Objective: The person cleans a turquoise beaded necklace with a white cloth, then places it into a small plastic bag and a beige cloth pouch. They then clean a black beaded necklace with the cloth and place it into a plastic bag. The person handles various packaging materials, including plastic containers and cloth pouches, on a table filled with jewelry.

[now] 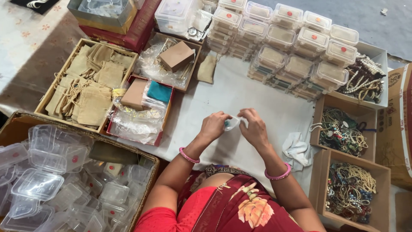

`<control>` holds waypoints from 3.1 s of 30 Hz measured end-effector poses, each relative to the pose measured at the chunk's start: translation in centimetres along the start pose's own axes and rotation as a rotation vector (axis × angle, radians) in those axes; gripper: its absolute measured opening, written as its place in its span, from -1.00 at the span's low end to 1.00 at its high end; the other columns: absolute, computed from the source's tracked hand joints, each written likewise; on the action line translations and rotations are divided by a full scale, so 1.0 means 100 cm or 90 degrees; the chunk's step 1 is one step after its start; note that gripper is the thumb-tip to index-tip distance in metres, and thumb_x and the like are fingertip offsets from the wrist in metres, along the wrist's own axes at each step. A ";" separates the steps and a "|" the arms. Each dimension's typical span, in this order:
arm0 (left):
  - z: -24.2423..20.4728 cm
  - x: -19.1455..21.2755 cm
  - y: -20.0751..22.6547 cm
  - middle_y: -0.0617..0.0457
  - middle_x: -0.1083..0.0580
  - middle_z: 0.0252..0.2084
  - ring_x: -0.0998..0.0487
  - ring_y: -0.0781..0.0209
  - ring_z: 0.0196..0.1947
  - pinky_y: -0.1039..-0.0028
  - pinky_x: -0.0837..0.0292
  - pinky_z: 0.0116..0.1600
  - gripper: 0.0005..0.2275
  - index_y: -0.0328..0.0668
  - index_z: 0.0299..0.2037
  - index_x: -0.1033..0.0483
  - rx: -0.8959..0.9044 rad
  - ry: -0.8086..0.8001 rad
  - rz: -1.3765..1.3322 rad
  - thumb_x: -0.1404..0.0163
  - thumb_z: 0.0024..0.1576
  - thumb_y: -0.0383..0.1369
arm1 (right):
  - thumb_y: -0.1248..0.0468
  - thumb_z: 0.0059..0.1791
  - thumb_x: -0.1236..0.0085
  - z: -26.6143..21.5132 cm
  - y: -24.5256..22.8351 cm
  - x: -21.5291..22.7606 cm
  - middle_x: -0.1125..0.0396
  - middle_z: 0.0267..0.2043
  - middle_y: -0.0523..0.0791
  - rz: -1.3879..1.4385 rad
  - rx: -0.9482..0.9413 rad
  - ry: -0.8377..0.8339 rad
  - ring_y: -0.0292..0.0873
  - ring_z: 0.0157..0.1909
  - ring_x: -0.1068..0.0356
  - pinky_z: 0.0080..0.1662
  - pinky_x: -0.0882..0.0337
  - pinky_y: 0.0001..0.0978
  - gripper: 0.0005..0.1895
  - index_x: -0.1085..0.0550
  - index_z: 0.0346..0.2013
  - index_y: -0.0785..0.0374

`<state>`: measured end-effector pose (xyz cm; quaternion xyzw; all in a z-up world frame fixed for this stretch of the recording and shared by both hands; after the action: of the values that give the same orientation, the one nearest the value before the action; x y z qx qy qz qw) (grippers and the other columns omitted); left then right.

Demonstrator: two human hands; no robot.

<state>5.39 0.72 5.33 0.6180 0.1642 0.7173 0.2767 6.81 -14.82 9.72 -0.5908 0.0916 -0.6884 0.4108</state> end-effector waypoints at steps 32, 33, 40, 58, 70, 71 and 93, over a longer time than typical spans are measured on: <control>-0.066 -0.063 -0.060 -0.10 -0.45 0.12 -0.44 0.01 0.17 0.04 -0.26 0.25 -0.64 0.02 0.07 -0.55 -0.001 -0.073 0.155 -0.04 0.04 -0.51 | 0.27 -0.02 -0.15 -0.173 0.327 0.003 -0.22 0.41 0.11 -0.371 -0.300 -0.140 0.21 0.31 -0.31 0.28 -0.35 -0.04 -0.42 -0.41 0.32 0.06; -0.068 -0.068 -0.057 -0.12 -0.43 0.14 -0.42 0.00 0.18 0.03 -0.24 0.23 -0.61 0.09 0.04 -0.58 -0.019 -0.081 0.163 -0.06 -0.02 -0.51 | 0.30 0.02 -0.10 -0.176 0.355 -0.009 -0.27 0.39 0.10 -0.332 -0.259 -0.116 0.16 0.32 -0.34 0.33 -0.36 -0.12 -0.49 -0.42 0.30 0.08; -0.063 0.026 -0.077 0.03 -0.50 0.09 -0.47 0.11 0.17 0.19 -0.33 0.24 -0.67 -0.01 -0.03 -0.60 -0.009 0.064 0.107 -0.13 -0.03 -0.44 | 0.20 -0.15 -0.23 -0.073 0.160 0.017 -0.21 0.40 0.18 -0.414 -0.208 0.006 0.33 0.33 -0.22 0.24 -0.29 0.18 -0.39 -0.49 0.23 0.07; -0.150 0.264 -0.247 -0.01 -0.57 -0.14 -0.62 0.04 -0.13 0.32 -0.50 -0.05 -0.86 -0.19 -0.13 -0.61 0.271 0.559 -0.002 -0.13 0.12 -0.41 | -0.11 -0.16 -0.22 -0.065 -0.002 -0.149 -0.28 0.24 0.04 -0.321 0.132 -0.125 0.06 0.25 -0.31 0.25 -0.22 0.03 -0.18 -0.33 0.31 0.21; -0.139 0.286 -0.287 0.00 -0.60 -0.14 -0.64 0.14 -0.23 0.36 -0.53 -0.15 -0.86 -0.18 -0.08 -0.61 0.383 0.529 -0.061 -0.09 0.21 -0.40 | 0.08 -0.07 -0.14 -0.060 0.002 -0.174 -0.34 0.21 0.01 -0.346 0.079 -0.193 0.05 0.16 -0.40 0.11 -0.41 -0.10 -0.37 -0.35 0.27 0.17; -0.125 0.277 -0.275 0.03 -0.61 -0.15 -0.65 0.20 -0.22 0.41 -0.56 -0.13 -0.87 -0.14 -0.08 -0.61 0.349 0.486 -0.113 -0.10 0.22 -0.36 | 0.18 -0.10 -0.10 -0.061 0.007 -0.176 -0.36 0.20 -0.01 -0.358 0.091 -0.181 0.03 0.11 -0.43 0.15 -0.41 -0.12 -0.38 -0.36 0.27 0.21; 0.008 0.052 -0.050 0.08 -0.55 0.06 -0.58 0.11 0.00 0.36 -0.55 -0.08 -0.89 -0.13 -0.18 -0.44 -0.134 0.111 -0.277 -0.10 0.15 -0.47 | 0.43 0.01 -0.22 0.005 -0.006 -0.023 -0.51 -0.15 -0.02 0.098 0.056 0.115 -0.05 -0.10 -0.54 -0.04 -0.49 -0.31 -0.91 -0.56 -0.19 0.29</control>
<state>6.69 7.75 6.73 0.4714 0.2410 0.7045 0.4726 6.85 -12.70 8.50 -0.4991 0.1427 -0.7087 0.4778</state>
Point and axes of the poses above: each hand's wrist, its own z-axis towards the middle knuckle, its own x-axis out of the back of the hand, y = z × x, the point moved 7 cm from there along z, towards the middle knuckle
